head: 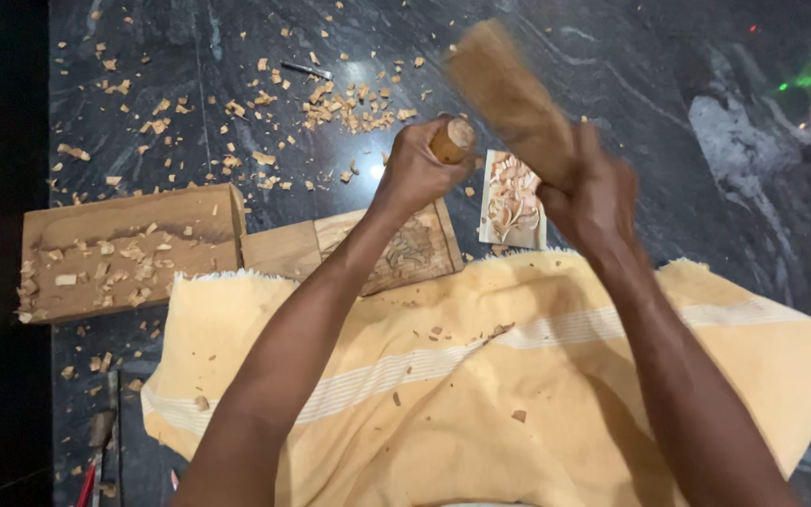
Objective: The person is carving a floral design into a rectangular wooden board using a chisel and a wooden mallet. They repeatedly strike the chisel to remove wood shavings and refine the pattern.
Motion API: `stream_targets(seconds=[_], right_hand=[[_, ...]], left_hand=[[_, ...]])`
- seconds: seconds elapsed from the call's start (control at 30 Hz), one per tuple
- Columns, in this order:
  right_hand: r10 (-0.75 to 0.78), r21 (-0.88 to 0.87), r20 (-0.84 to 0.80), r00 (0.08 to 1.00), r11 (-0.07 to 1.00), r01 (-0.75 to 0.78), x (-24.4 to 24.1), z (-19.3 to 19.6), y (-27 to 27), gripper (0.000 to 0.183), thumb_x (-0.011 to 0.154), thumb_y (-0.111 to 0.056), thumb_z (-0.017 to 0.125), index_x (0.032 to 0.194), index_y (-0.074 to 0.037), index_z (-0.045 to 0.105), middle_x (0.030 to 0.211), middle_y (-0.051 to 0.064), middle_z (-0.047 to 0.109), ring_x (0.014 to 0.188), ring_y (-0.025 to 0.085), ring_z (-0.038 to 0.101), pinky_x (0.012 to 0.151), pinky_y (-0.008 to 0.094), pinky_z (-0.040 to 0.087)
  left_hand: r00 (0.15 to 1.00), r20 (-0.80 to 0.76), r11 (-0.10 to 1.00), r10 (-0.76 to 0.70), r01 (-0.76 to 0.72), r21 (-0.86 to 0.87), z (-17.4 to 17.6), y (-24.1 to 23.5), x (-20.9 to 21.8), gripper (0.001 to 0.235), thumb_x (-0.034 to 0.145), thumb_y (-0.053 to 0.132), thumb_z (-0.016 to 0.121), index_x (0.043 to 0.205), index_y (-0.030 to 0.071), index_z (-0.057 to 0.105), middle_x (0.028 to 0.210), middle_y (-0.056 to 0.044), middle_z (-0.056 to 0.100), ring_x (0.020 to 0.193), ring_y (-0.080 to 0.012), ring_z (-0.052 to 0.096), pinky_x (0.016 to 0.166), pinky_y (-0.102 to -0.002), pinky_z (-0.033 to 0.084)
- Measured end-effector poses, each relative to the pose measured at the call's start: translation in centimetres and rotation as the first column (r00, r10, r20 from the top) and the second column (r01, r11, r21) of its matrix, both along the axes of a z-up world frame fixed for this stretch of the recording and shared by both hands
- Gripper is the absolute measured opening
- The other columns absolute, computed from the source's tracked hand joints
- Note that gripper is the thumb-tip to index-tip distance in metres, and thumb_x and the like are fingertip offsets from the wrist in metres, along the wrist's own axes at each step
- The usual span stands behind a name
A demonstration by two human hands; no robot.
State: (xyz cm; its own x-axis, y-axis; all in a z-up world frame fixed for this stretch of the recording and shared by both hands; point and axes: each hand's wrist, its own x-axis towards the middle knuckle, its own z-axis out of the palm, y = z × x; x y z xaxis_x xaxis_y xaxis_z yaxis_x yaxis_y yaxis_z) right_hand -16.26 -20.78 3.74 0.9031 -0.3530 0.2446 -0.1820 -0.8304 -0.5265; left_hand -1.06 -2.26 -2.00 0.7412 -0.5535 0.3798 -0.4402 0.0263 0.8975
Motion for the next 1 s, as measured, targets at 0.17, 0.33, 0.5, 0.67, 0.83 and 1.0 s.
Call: stream_targets(seconds=[0.17,0.33,0.5,0.67,0.83,1.0], right_hand=[[-0.347,0.521,-0.186,0.919,0.759,0.392,-7.4,-1.2,1.7,0.055,0.075,-0.001,0.074,0.126,0.003,0.055,0.081,0.015,0.068,0.056,0.02,0.061,0.044,0.033,0.046],[-0.39,0.794,-0.254,0.885,0.438,0.421,-11.9,-2.6,4.8,0.03,0.076,0.004,0.071,0.103,0.003,0.057,0.071,0.006,0.06,0.049,0.012,0.052,0.04,0.029,0.035],[-0.345,0.78,-0.307,0.887,0.442,0.442,-10.8,-2.3,4.9,0.022,0.079,0.001,0.075,0.092,-0.001,0.058,0.063,0.007,0.057,0.045,0.012,0.046,0.039,0.028,0.03],[-0.333,0.778,-0.337,0.88,0.427,0.46,-10.8,-2.2,5.7,0.024,0.076,0.002,0.075,0.092,-0.002,0.058,0.062,0.006,0.057,0.044,0.013,0.048,0.039,0.029,0.031],[-0.328,0.818,-0.299,0.896,0.396,0.417,-10.6,-3.4,5.9,0.025,0.074,0.004,0.074,0.092,-0.001,0.058,0.065,0.005,0.059,0.047,0.012,0.051,0.04,0.028,0.036],[-0.317,0.793,-0.343,0.884,0.407,0.454,-10.0,-4.4,5.7,0.024,0.076,0.004,0.074,0.093,0.001,0.057,0.064,0.009,0.058,0.046,0.015,0.049,0.041,0.03,0.035]], left_hand=[[0.976,-0.064,0.972,0.207,-0.212,-0.099,1.8,2.6,3.5,0.026,0.082,0.007,0.083,0.104,0.007,0.069,0.084,-0.002,0.072,0.07,-0.0066,0.068,0.06,-0.024,0.059],[0.963,-0.175,0.922,0.205,-0.25,-0.295,3.8,6.1,4.6,0.017,0.089,0.005,0.082,0.1,0.003,0.069,0.07,-0.001,0.064,0.055,-0.0068,0.056,0.047,-0.024,0.044],[0.913,-0.366,0.869,0.183,-0.324,-0.374,4.0,6.8,3.0,0.02,0.088,0.008,0.083,0.096,0.005,0.065,0.065,-0.002,0.063,0.045,-0.0067,0.053,0.036,-0.022,0.038],[0.856,-0.346,0.768,0.384,-0.504,-0.395,2.9,7.7,5.6,0.021,0.088,0.015,0.081,0.1,0.007,0.067,0.063,0.0,0.064,0.045,-0.0071,0.058,0.037,-0.024,0.05],[0.825,-0.51,0.798,0.242,-0.468,-0.379,0.9,7.9,8.5,0.037,0.087,0.035,0.082,0.096,0.004,0.065,0.062,-0.001,0.061,0.046,-0.0079,0.059,0.039,-0.025,0.052],[0.728,-0.571,0.799,0.38,-0.57,-0.194,-0.3,6.1,9.6,0.047,0.075,0.051,0.083,0.085,0.009,0.065,0.055,0.0,0.062,0.037,-0.0081,0.057,0.032,-0.026,0.054]])
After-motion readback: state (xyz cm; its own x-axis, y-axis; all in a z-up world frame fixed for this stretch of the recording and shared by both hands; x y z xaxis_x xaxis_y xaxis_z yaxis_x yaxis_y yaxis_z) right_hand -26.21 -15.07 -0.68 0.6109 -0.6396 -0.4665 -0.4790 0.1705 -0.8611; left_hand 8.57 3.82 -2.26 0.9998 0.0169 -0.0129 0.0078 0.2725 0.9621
